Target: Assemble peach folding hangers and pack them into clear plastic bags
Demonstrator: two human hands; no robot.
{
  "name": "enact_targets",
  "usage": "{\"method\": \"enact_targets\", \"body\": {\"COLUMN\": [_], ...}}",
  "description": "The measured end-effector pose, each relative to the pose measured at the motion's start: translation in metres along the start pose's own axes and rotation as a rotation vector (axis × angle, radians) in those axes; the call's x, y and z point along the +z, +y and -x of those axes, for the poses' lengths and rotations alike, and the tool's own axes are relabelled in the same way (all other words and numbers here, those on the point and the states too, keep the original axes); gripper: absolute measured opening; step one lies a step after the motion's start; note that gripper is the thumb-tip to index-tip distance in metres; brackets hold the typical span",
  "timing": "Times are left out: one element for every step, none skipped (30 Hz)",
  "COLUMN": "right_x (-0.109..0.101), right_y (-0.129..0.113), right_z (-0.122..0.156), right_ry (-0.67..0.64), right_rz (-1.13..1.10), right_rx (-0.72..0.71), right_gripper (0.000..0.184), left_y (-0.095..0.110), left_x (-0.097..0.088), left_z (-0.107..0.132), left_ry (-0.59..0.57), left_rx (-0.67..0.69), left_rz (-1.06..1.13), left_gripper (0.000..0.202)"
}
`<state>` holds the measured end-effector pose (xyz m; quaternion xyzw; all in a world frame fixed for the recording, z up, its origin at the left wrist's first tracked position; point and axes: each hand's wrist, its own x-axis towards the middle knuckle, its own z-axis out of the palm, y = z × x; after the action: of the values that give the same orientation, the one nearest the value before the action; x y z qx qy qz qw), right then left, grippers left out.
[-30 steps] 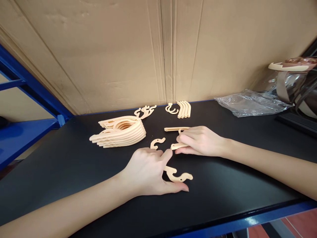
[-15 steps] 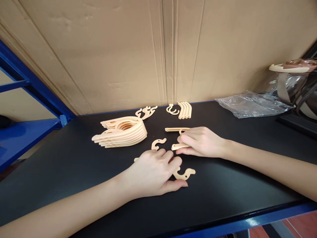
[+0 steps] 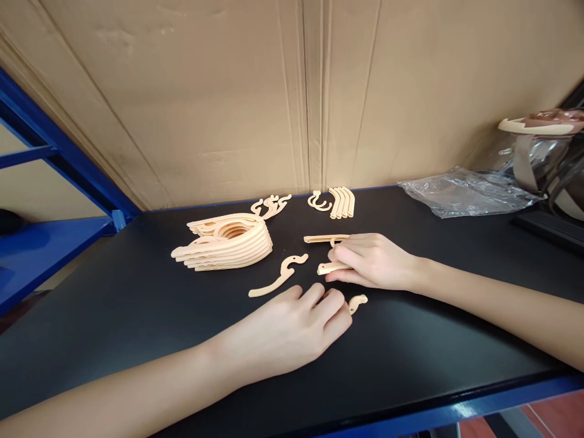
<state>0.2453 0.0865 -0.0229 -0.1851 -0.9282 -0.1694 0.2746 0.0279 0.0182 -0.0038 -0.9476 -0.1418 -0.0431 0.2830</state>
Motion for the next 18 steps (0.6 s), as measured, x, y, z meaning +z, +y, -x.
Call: {"method": "enact_targets", "body": {"right_x": [0.0,0.0,0.0,0.0,0.0,0.0,0.0,0.0,0.0,-0.001,-0.001,-0.001,0.0,0.0,0.0,0.0,0.0,0.0], "right_y": [0.0,0.0,0.0,0.0,0.0,0.0,0.0,0.0,0.0,0.0,0.0,0.0,0.0,0.0,0.0,0.0,0.0,0.0], "right_z": [0.0,0.0,0.0,0.001,0.001,0.001,0.001,0.001,0.001,0.001,0.001,0.001,0.0,0.0,0.0,0.0,0.0,0.001], "right_ry": [-0.001,-0.001,0.001,0.0,-0.001,-0.003,-0.004,-0.002,0.001,0.005,0.012,0.017,0.022,0.025,0.028,0.03,0.033,0.036], "right_rz": [0.003,0.005,0.006,0.002,-0.005,-0.015,-0.025,-0.033,-0.038,-0.039,-0.036,-0.031,-0.026,-0.022,-0.021,-0.021,-0.023,-0.024], "right_rx": [0.002,0.004,0.008,0.011,0.012,0.012,0.011,0.011,0.012,0.014,0.017,0.018,0.018,0.018,0.019,0.019,0.017,0.016], "right_gripper": [0.033,0.033,0.033,0.032,0.032,0.032,0.031,0.031,0.031,0.03,0.03,0.029,0.029,0.029,0.029,0.029,0.029,0.029], "left_y": [0.0,0.0,0.0,0.0,0.0,-0.001,-0.001,-0.001,-0.001,-0.002,-0.002,-0.003,-0.003,-0.004,-0.004,-0.005,-0.006,-0.007], "left_x": [0.001,0.002,0.003,0.004,0.005,0.006,0.006,0.007,0.007,0.008,0.008,0.008,0.008,0.009,0.009,0.01,0.01,0.011], "left_z": [0.0,-0.001,-0.001,-0.002,-0.002,-0.003,-0.003,-0.004,-0.004,-0.005,-0.006,-0.006,-0.006,-0.007,-0.007,-0.007,-0.006,-0.006], "left_ry": [0.012,0.028,0.055,0.087,0.125,0.159,0.187,0.203,0.21,0.216,0.226,0.235,0.242,0.243,0.242,0.238,0.236,0.235], "left_rx": [-0.013,-0.04,-0.08,-0.132,-0.193,-0.253,-0.302,-0.338,-0.366,-0.384,-0.394,-0.399,-0.406,-0.414,-0.424,-0.435,-0.446,-0.452], "left_rz": [0.001,0.002,0.002,0.001,-0.004,-0.014,-0.026,-0.045,-0.069,-0.096,-0.122,-0.146,-0.162,-0.166,-0.159,-0.141,-0.117,-0.09], "left_gripper": [0.026,0.023,0.021,0.018,0.015,0.014,0.016,0.019,0.021,0.02,0.017,0.015,0.014,0.014,0.015,0.016,0.017,0.018]}}
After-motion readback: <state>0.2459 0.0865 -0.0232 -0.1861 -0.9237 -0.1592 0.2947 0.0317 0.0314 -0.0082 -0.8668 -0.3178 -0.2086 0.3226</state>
